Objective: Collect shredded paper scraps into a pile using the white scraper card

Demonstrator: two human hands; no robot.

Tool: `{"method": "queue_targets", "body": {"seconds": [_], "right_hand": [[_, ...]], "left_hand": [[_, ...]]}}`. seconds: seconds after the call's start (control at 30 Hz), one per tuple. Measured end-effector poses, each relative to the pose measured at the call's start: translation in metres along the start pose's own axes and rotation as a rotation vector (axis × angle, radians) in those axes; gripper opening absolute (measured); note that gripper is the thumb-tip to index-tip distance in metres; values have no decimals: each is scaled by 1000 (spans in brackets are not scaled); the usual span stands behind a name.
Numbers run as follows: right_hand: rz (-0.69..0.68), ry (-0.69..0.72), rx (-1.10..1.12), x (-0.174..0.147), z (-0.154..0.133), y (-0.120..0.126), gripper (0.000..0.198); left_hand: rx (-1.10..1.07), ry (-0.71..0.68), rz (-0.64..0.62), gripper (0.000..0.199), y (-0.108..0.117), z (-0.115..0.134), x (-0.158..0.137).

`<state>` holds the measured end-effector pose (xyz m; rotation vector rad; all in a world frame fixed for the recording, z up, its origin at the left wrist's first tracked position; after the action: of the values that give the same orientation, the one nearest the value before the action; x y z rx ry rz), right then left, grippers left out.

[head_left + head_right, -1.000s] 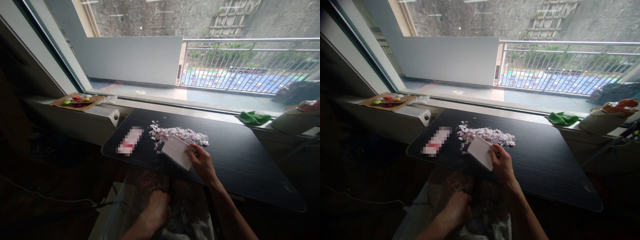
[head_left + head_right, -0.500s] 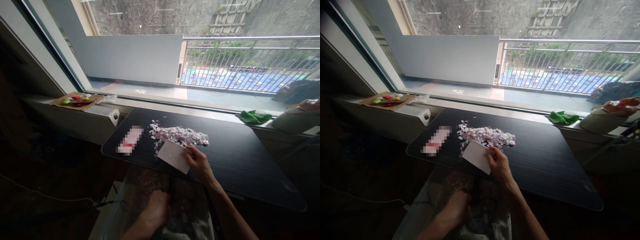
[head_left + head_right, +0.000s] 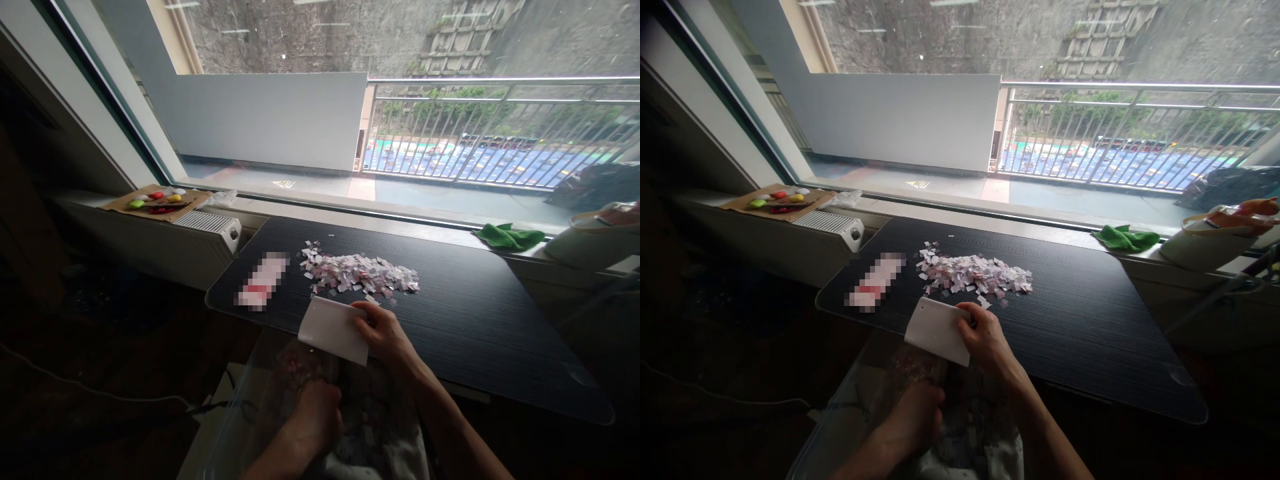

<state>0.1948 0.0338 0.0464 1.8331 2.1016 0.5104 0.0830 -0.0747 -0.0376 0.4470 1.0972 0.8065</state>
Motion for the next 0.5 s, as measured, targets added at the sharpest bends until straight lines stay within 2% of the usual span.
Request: {"method": "queue_targets", "body": {"seconds": [0.07,0.2,0.27,0.5], "right_hand": [[8,-2,28,1,-1,4,28],[153,-30,18,15,7,26,33],[183,-23,-18,21,9,29,33],[-8,11,-22,17,-3,3,30]], "left_hand": [[51,-5,26,27,3,1,0],[143,1,60,30,5,1,0],[151,-1,73,31,5,1,0],[133,-26,51,29,4,1,1]]}}
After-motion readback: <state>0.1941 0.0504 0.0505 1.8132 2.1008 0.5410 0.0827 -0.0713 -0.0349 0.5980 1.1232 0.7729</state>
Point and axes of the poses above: each hand's wrist, its own x-axis towards the middle knuckle, its own y-axis out of the back of the hand, z = x × y, the point moved 7 cm from there along x, towards the middle knuckle, and after that the axes turned 1 degree about -y, right-handed, at the moved point
